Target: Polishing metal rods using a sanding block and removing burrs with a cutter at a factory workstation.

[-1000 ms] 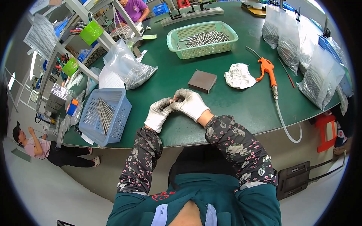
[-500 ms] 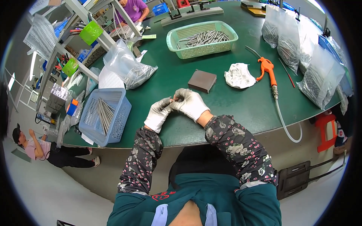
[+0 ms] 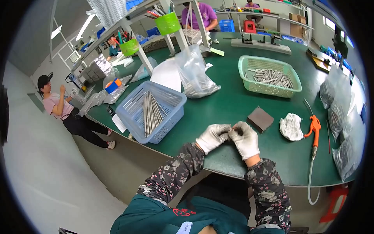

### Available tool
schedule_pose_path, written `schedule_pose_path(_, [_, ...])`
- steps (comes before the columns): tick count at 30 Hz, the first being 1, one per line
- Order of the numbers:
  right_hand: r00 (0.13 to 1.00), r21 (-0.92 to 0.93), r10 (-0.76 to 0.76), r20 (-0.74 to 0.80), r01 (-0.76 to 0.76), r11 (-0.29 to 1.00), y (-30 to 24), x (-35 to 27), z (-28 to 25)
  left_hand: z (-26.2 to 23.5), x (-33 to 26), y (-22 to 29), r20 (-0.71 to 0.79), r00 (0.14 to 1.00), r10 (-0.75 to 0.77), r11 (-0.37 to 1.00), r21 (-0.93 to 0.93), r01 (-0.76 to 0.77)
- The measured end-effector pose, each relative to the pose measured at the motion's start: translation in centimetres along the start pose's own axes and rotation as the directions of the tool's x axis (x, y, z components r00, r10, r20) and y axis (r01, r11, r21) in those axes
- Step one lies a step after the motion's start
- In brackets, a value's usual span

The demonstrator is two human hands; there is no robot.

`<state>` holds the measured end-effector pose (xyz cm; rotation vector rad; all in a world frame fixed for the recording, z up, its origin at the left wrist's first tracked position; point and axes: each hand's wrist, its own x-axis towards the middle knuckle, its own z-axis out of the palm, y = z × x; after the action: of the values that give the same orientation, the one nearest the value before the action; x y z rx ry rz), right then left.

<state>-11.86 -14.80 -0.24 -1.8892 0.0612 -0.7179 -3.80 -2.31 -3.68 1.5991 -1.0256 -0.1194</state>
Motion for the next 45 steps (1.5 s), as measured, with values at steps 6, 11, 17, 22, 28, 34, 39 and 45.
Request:
schedule_pose_path(6, [0.959,-0.215,-0.268,0.088,0.281,0.935,-0.7,-0.2,-0.7,0.4,-0.4,0.0,0.114,0.983,-0.146,0.961,-0.221,0.169])
schedule_pose_path(11, [0.961,-0.219,-0.264,0.086,0.277,0.936,-1.7,0.2,-1.2,-0.1,0.2,1.9,0.194,0.958,-0.212,0.926,-0.273,0.26])
schedule_pose_path(17, [0.94,-0.293,-0.249,0.234,0.312,0.903,-5.9,3.8,-0.8,-2.2,1.1,2.2,0.128,0.976,-0.178,0.907,-0.362,0.213])
schedule_pose_path(22, [0.857,-0.458,-0.44,0.269,0.515,0.724,-13.3,10.9,1.0,-2.6,0.8,0.8,0.011,0.961,-0.275,0.85,-0.464,0.248])
schedule_pose_path(28, [0.69,-0.585,-0.62,0.374,0.694,0.419,-19.1,18.3,6.2,-1.8,0.6,0.4,0.071,0.961,-0.267,0.804,-0.534,0.263])
schedule_pose_path(34, [0.658,-0.606,-0.592,0.465,0.724,0.33,-19.6,22.5,10.9,-2.0,0.4,1.5,0.153,0.958,-0.243,0.889,-0.359,0.283])
schedule_pose_path(39, [0.767,-0.702,-0.436,0.472,0.625,0.341,-20.0,24.3,13.4,-2.3,0.5,1.0,0.15,0.956,-0.252,0.915,-0.283,0.286])
schedule_pose_path(45, [0.743,-0.673,-0.462,0.484,0.654,0.345,-19.5,24.9,14.6,-2.2,0.2,1.1,0.111,0.988,-0.106,0.988,-0.105,0.117])
